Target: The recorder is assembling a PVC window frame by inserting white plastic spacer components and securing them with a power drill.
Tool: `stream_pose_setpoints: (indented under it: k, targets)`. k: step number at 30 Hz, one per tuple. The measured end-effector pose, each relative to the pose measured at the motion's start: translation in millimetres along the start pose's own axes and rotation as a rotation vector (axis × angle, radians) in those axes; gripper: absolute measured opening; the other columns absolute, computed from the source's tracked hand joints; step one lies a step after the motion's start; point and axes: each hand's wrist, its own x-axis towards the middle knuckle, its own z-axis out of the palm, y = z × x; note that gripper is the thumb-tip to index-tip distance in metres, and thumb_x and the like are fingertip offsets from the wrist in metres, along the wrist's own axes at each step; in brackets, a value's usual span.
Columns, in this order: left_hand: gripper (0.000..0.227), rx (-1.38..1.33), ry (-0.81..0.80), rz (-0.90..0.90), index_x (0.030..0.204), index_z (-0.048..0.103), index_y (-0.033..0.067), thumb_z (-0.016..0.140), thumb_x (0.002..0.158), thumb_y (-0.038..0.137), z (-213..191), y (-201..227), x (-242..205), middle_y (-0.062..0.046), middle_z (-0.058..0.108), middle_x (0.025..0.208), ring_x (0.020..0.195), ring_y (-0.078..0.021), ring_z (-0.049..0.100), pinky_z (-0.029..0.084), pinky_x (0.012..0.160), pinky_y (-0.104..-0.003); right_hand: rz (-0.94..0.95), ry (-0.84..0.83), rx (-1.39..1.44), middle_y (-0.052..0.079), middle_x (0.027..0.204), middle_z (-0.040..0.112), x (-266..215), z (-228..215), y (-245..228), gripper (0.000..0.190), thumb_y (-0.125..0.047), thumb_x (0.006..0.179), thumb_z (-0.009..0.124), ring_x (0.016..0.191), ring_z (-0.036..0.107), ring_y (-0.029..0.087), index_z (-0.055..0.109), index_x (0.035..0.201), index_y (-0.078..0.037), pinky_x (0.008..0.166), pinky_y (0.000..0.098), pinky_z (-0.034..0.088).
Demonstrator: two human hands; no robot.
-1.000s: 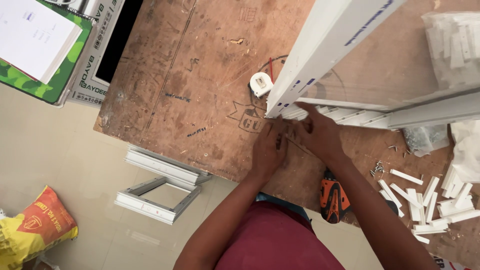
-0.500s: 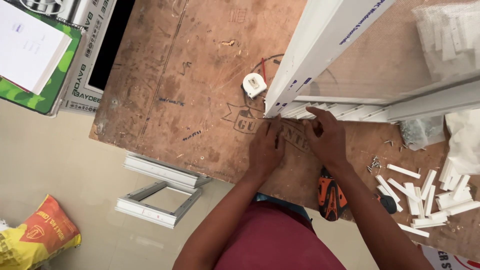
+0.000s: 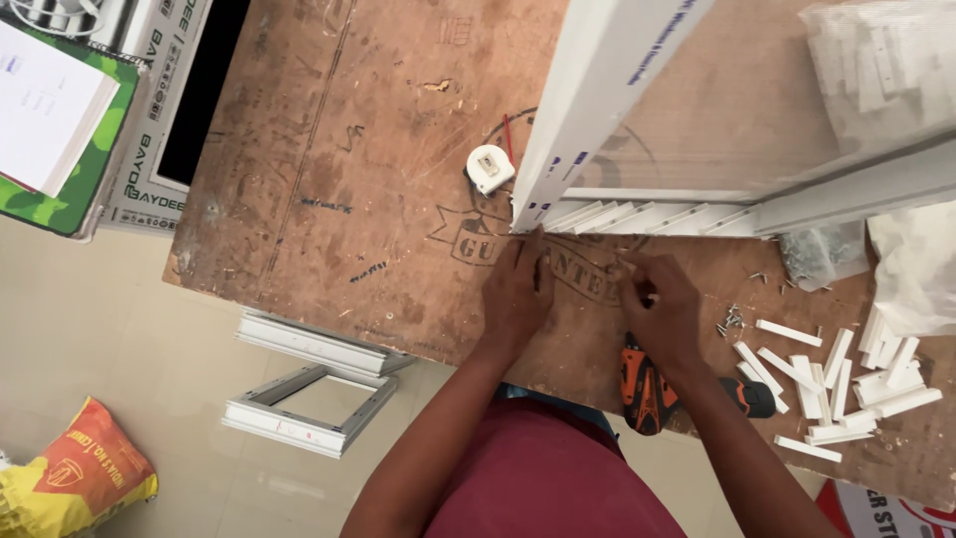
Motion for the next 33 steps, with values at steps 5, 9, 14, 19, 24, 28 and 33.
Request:
stream_pose_setpoints:
  k: [5,9,14,19,24,28,33]
  targets:
    - [0.037,0.006,0.043,0.003,0.133,0.066,0.0093,0.066,0.096,0.012,0,4,3,-0.013,0.068,0.111,0.091,-0.0331,0.070,0.058,0.074,-0.043,-0.064,-0.028,0.024,0.009,0.090,0.066,21,26,-17,0.030,-0.002,0.088,0.074,0.072,0.067,0.019,0.073,0.118,-0.005,0.065,0.0315,0.055]
    - [0.034,0.045,0.057,0.024,0.131,0.067,0.0087,0.066,0.097,0.011,0,3,4,-0.011,0.070,0.110,0.092,-0.0326,0.071,0.058,0.075,-0.043,-0.140,-0.126,-0.049,0.010,0.090,0.069,43,49,-32,0.028,-0.014,0.091,0.076,0.069,0.068,0.026,0.075,0.117,-0.007,0.063,0.0390,0.055]
    - [0.037,0.106,0.084,0.038,0.131,0.066,0.0062,0.066,0.094,0.010,7,-2,0,-0.011,0.069,0.113,0.095,-0.0312,0.072,0.059,0.075,-0.042,-0.235,-0.137,-0.144,0.010,0.096,0.070,50,73,-13,0.022,-0.013,0.093,0.072,0.070,0.069,0.030,0.074,0.115,-0.007,0.063,0.0408,0.055]
    - [0.041,0.100,0.093,0.036,0.133,0.065,0.0069,0.067,0.092,0.009,9,-2,-4,-0.011,0.068,0.113,0.097,-0.0313,0.070,0.059,0.078,-0.043,-0.196,-0.147,-0.063,0.009,0.093,0.068,51,71,-15,0.023,-0.010,0.093,0.071,0.070,0.070,0.027,0.074,0.116,-0.008,0.063,0.0384,0.056]
    - [0.042,0.115,0.065,0.022,0.135,0.063,0.0068,0.067,0.094,0.010,8,0,-4,-0.011,0.067,0.110,0.097,-0.0306,0.069,0.058,0.078,-0.043,-0.150,-0.148,-0.007,0.009,0.082,0.062,56,73,-15,0.024,-0.008,0.090,0.073,0.063,0.064,0.024,0.074,0.113,-0.007,0.060,0.0376,0.053]
    - [0.043,0.127,0.074,0.046,0.136,0.062,0.0052,0.067,0.093,0.009,5,4,-4,-0.011,0.066,0.110,0.097,-0.0310,0.069,0.058,0.078,-0.043,-0.148,-0.152,-0.016,0.009,0.080,0.062,59,73,-14,0.023,-0.005,0.089,0.072,0.063,0.063,0.025,0.074,0.112,-0.007,0.060,0.0385,0.052]
    - [0.043,0.136,0.059,0.058,0.135,0.062,0.0038,0.067,0.093,0.011,4,5,-3,-0.013,0.066,0.110,0.096,-0.0320,0.069,0.058,0.078,-0.043,-0.141,-0.182,-0.077,0.011,0.078,0.063,65,71,-19,0.018,-0.007,0.087,0.073,0.062,0.062,0.030,0.073,0.105,-0.006,0.058,0.0438,0.050]
